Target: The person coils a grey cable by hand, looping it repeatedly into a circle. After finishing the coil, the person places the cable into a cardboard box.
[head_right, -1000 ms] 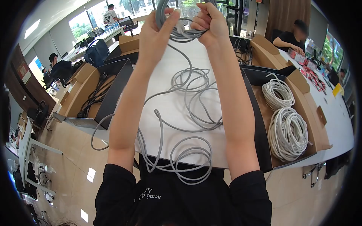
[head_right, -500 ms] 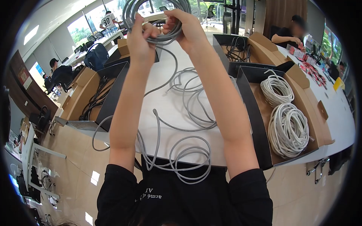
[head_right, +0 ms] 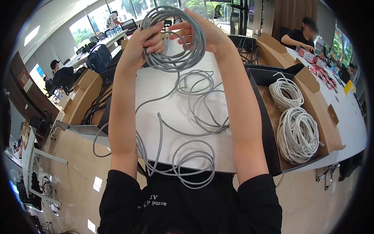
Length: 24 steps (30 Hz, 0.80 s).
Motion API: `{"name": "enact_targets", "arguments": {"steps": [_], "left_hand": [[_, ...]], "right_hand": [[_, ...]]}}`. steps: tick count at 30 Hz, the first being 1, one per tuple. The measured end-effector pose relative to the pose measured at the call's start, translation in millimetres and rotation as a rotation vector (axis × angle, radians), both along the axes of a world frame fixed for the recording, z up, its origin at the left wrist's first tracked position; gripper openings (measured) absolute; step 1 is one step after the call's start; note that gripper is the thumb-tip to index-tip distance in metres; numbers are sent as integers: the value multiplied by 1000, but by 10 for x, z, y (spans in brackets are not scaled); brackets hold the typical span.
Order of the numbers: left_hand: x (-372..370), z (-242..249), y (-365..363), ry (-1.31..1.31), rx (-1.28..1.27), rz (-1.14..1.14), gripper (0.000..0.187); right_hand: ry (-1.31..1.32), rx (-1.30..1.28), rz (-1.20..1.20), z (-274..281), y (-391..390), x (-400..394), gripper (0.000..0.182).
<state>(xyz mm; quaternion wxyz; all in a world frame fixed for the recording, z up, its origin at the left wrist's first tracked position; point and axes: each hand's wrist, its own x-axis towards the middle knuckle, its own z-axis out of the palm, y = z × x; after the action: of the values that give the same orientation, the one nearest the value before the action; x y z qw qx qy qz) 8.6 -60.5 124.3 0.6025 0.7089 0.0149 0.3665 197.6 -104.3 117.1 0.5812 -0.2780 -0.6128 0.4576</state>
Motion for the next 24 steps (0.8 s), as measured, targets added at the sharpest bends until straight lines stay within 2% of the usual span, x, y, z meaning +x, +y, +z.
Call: {"name": "enact_targets", "arguments": {"steps": [1,2,5,8,11,12,15,19,20,23,24], "left_hand": [[-18,1,-20,42,5,14,28],[-32,-3,13,66,18,10,27],[-13,-18,10,64,32,-71,24],[-6,0,-88,150,53,-65,30],[-89,38,-90,292,61,-122,23],[-118,59,-105,281,63,-117,22],[-178,87,-112,220,84,-82,20],[-191,92,-98,123,90,-42,26],[-161,84,-135,126,60,-47,28],[-121,97,-215,162,77,-115,32],[-117,102,-241,166,95,-131,31]], "right_hand": [[-69,-11,120,-11,33,46,64],[-32,3,116,-53,38,92,61],[88,8,379,-77,6,51,55],[82,-16,564,-109,158,143,48],[-93,74,351,-169,94,167,42],[-88,148,336,-144,58,131,33],[187,106,182,-106,118,63,23],[357,161,165,-16,197,169,17],[370,157,343,-20,266,259,28],[523,93,320,37,201,252,11],[496,146,290,20,246,292,25]]}}
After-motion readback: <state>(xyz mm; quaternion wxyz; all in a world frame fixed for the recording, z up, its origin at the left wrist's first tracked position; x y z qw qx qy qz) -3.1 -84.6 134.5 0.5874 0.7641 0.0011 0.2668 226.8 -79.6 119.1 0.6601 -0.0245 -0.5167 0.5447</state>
